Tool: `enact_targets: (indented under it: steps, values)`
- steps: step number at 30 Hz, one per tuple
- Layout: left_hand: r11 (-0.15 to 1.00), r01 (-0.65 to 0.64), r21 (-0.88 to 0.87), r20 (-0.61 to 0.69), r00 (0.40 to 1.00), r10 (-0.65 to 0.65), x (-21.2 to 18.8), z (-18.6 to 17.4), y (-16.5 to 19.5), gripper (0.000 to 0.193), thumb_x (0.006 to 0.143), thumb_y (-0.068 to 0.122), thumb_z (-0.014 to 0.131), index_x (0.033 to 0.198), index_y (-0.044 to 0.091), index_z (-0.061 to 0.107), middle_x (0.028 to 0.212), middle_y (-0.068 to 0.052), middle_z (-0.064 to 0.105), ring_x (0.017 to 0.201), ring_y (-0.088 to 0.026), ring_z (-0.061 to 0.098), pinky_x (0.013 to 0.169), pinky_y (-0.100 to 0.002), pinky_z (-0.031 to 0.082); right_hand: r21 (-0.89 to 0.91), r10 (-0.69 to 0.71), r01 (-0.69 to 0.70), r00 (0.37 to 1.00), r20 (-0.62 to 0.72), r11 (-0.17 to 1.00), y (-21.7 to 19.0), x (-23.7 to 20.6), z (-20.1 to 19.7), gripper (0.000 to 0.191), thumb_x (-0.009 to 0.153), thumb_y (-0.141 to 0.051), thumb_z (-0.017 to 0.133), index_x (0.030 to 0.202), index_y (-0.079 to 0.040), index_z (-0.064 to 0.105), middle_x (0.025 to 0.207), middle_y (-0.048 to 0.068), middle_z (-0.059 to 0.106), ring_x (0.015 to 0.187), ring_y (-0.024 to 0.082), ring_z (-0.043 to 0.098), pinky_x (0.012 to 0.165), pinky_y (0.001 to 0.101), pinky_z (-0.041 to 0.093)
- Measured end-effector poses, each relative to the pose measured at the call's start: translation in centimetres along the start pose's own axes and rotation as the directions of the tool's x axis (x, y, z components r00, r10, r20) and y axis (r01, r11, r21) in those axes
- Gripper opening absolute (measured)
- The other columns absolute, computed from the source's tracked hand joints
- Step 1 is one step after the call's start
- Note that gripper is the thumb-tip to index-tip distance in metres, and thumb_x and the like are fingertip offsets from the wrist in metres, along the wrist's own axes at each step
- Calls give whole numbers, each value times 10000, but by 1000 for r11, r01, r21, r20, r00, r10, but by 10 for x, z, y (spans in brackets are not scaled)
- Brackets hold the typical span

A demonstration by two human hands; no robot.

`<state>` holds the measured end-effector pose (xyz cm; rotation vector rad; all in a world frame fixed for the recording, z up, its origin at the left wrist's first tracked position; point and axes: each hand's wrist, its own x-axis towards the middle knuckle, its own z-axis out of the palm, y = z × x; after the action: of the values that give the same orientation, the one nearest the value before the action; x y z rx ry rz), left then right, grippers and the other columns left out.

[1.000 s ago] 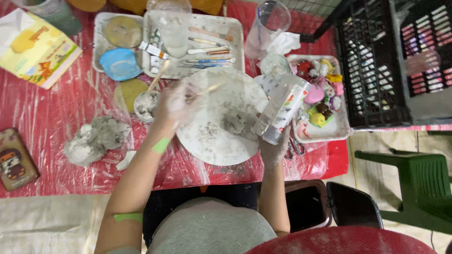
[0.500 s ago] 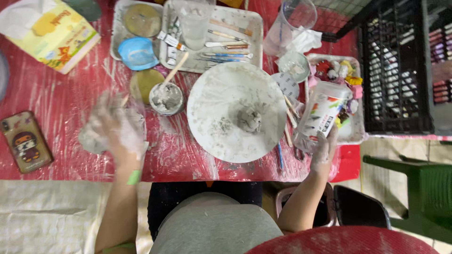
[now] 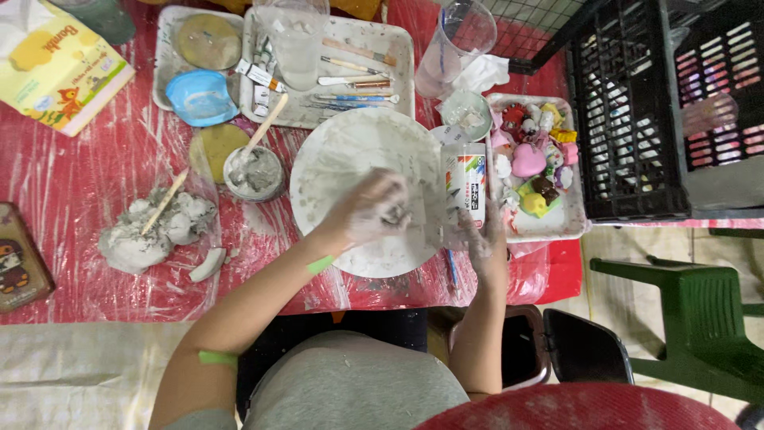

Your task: The person kneads and presses a lump of clay on a round bat on the table, shaping it with both hands. They pour water from a plastic bottle onto the clay, continue pressing and smoothing it, and use a wooden stick to refine the form.

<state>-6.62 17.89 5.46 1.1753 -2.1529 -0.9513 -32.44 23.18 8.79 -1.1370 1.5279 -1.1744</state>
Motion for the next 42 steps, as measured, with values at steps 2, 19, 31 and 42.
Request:
enact_targets:
  steps: [2, 19, 31, 42]
  values:
    - [944, 179, -277, -57, 978, -202, -17, -23, 2, 367, 924, 346, 654, 1222, 143, 588, 1396, -30, 489, 1079, -152, 652, 966, -383, 583, -152, -69, 81, 994, 79, 985, -8, -2, 4, 573, 957, -264, 706, 1418, 14, 508, 1177, 137, 703, 983, 196, 659, 849, 329, 547]
    - [956, 154, 250, -455, 890, -25, 47, -60, -44, 282, 1058, 282, 603, 1114, 39, 733, 1298, -211, 667, 1213, -397, 593, 1069, -505, 457, -504, 43, 111, 958, 284, 857, -28, 30, -5, 474, 1013, -357, 617, 1381, -61, 601, 1215, 166, 701, 1099, 228, 665, 934, 359, 516]
    - [877, -29, 480, -373, 898, 234, -46, -77, -15, 787, 619, 529, 890, 1178, 33, 643, 1213, -188, 667, 1217, -411, 550, 1043, -594, 345, -583, 139, 232, 842, 522, 779, -73, 68, -28, 1173, 665, -255, 952, 1585, -146, 233, 1329, 236, 627, 1173, 299, 610, 963, 421, 505]
    - [880, -259, 398, -142, 930, 338, -32, 25, 20, 513, 883, 479, 725, 1315, 226, 613, 1411, 22, 573, 1365, -224, 487, 1182, -541, 328, -300, -287, 223, 938, -192, 928, -15, 8, -111, 922, 914, -242, 836, 1642, -105, 287, 1351, 182, 590, 1157, 233, 638, 941, 363, 586]
